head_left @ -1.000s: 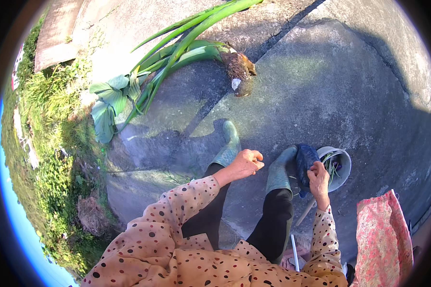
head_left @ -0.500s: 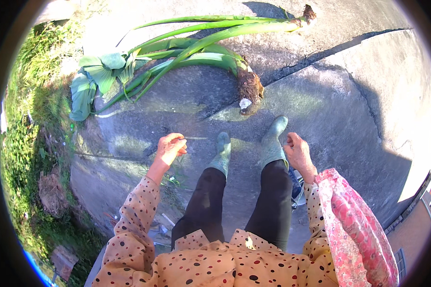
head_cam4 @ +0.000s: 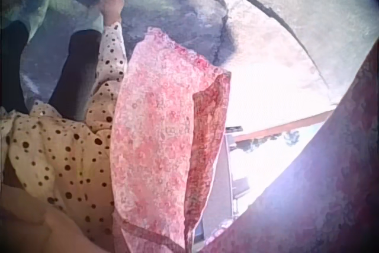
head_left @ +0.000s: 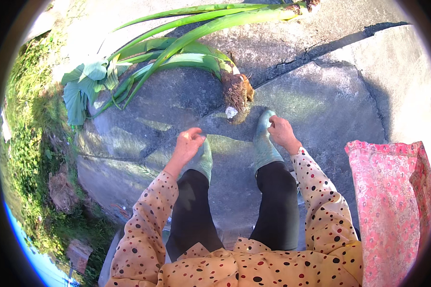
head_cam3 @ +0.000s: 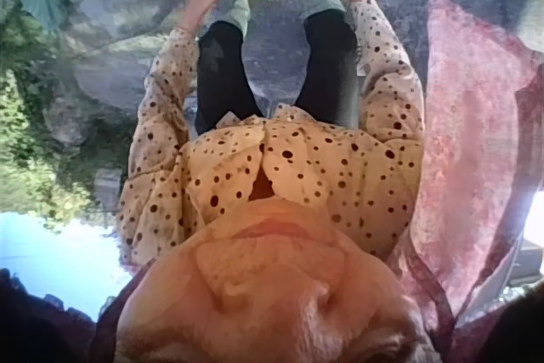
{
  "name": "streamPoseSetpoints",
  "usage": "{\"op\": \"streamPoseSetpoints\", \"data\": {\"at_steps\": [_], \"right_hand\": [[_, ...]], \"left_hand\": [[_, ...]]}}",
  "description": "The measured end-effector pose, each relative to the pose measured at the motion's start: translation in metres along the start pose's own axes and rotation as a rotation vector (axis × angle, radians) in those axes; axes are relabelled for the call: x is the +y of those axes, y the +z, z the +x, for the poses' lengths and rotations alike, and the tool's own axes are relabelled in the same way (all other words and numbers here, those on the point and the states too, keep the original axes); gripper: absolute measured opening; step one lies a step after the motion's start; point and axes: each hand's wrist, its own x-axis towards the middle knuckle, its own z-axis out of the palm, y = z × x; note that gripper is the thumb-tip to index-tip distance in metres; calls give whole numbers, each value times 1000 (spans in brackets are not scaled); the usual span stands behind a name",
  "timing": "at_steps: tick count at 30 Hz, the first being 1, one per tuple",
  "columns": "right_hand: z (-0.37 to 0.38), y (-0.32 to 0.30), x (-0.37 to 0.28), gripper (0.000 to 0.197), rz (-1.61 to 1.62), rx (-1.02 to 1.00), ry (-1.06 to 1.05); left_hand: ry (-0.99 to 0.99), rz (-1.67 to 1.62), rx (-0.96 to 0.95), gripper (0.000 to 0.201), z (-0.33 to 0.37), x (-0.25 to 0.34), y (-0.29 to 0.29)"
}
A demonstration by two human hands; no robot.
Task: The person cleans and trims a taro root by hand and with a sickle-shaped knife on a concrete outdoor surface.
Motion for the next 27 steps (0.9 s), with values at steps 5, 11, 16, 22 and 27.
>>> {"op": "streamPoseSetpoints", "data": {"at_steps": [5,11,16,22,27], "right_hand": [[17,-10,73,24,-136,73,181],[-93,40,163,23,-138,284,456],[-234,148,127,20,106,224,723],[-338,280,57,16,-23,269,826],[-252,204,-20,26,-9,326,772]], "left_hand": [[266,226,58,33,100,6,8],[395,229,-118,34,96,-19,20],[307,226,-354,33,22,-71,-11],[302,332,-399,33,-28,-122,-80],[247,398,-239,33,-11,-165,-135]]}}
